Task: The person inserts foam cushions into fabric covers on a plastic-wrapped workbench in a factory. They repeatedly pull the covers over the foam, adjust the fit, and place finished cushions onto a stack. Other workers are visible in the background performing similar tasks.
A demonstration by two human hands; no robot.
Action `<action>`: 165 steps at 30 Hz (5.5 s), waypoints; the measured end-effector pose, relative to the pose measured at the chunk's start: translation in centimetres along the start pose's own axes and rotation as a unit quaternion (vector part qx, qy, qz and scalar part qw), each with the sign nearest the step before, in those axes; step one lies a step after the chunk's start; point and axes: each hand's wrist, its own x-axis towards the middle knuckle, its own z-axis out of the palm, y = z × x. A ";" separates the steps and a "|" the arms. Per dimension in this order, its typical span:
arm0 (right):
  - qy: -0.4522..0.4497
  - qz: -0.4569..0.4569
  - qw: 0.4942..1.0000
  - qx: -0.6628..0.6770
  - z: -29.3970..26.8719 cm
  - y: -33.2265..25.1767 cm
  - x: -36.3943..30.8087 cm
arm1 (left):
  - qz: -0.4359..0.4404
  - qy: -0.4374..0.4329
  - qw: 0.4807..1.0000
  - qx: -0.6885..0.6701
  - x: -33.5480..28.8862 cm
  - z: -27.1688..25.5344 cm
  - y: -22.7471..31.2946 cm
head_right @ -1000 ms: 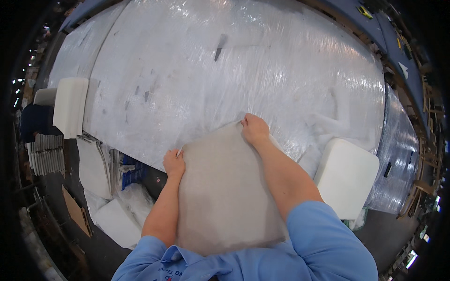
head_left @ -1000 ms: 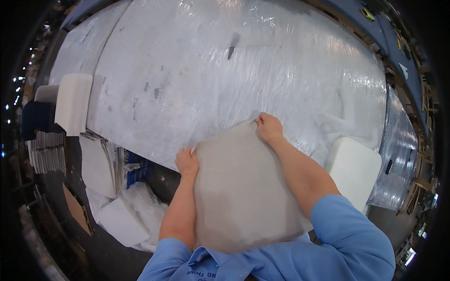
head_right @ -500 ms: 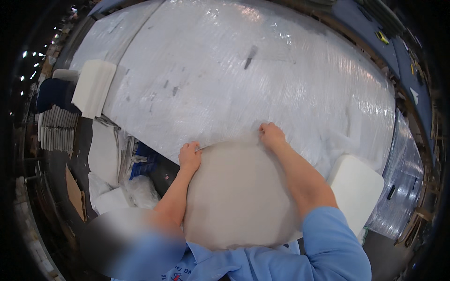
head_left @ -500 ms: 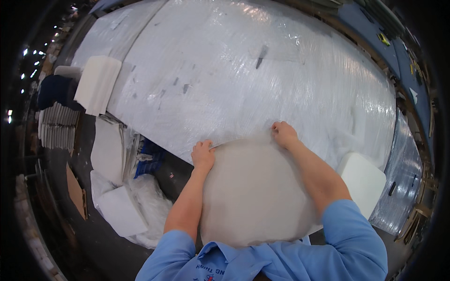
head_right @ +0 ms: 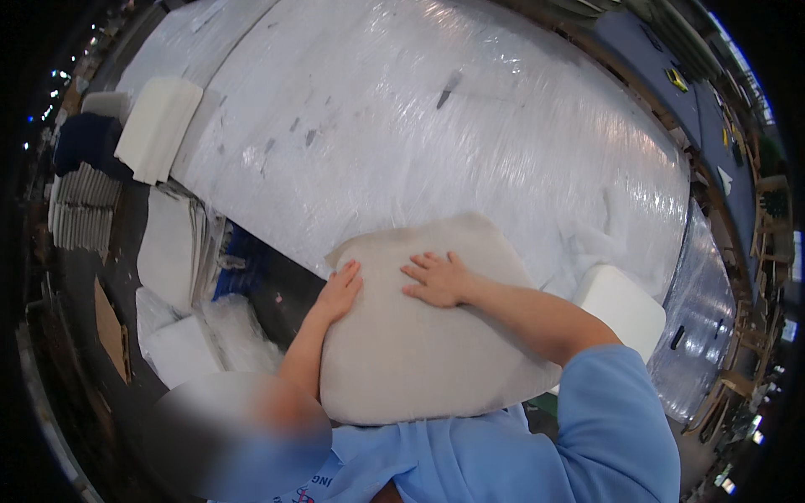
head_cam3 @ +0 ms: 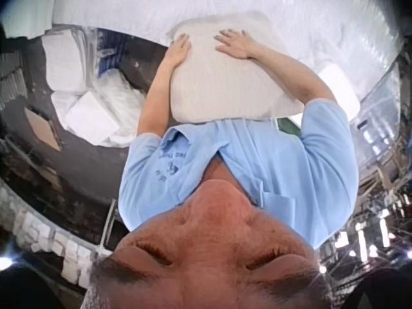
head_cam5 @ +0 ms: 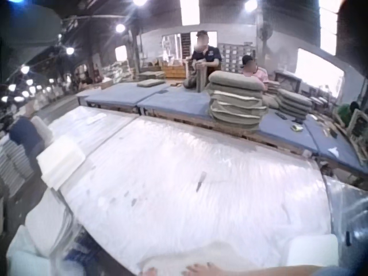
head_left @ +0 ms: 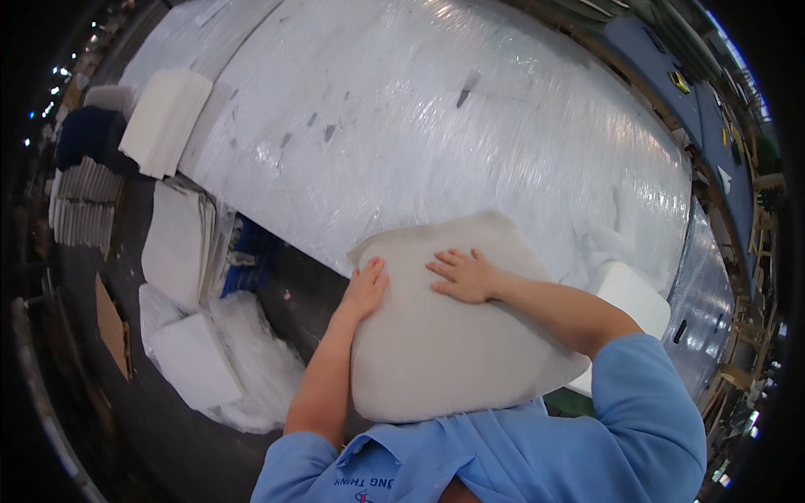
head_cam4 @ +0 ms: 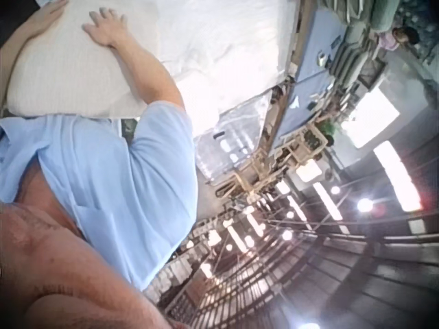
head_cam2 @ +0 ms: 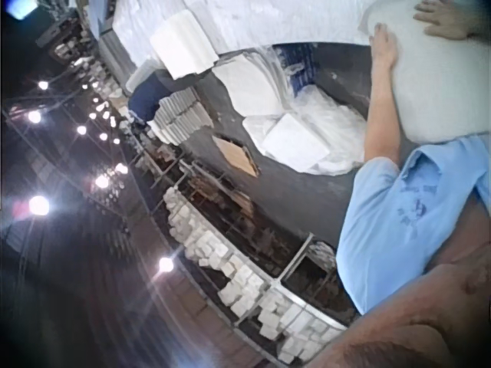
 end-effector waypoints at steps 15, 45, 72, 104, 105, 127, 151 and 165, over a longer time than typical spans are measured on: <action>0.004 0.054 0.964 0.262 -9.6 7.6 -15.1 | 0.032 0.070 0.890 -0.449 -12.7 -4.1 4.9; 0.359 -0.301 0.873 -0.133 -10.5 -10.6 -19.3 | 0.103 0.334 0.636 -0.688 -8.7 -7.5 8.8; 0.409 0.060 0.908 -0.076 -7.9 -20.1 -17.1 | 0.072 -0.034 0.972 -0.223 -13.4 -11.1 -7.1; 0.509 0.099 0.326 0.790 6.9 -24.8 -18.4 | -0.138 -0.311 0.701 -0.627 -7.0 -13.7 0.0; 0.515 0.103 0.344 0.778 7.5 -24.4 -18.5 | -0.126 -0.302 0.713 -0.620 -7.2 -13.4 -0.4; 0.581 0.036 0.693 0.426 2.6 -12.4 -24.8 | -0.012 -0.094 0.991 -0.096 -0.2 -17.3 7.3; 0.349 0.090 0.703 0.613 -4.4 -7.5 -25.0 | 0.281 -0.183 0.916 0.219 16.1 -2.7 13.4; 0.187 0.294 0.932 0.097 -0.9 1.6 2.3 | 0.316 -0.104 0.939 0.091 12.7 -2.4 11.2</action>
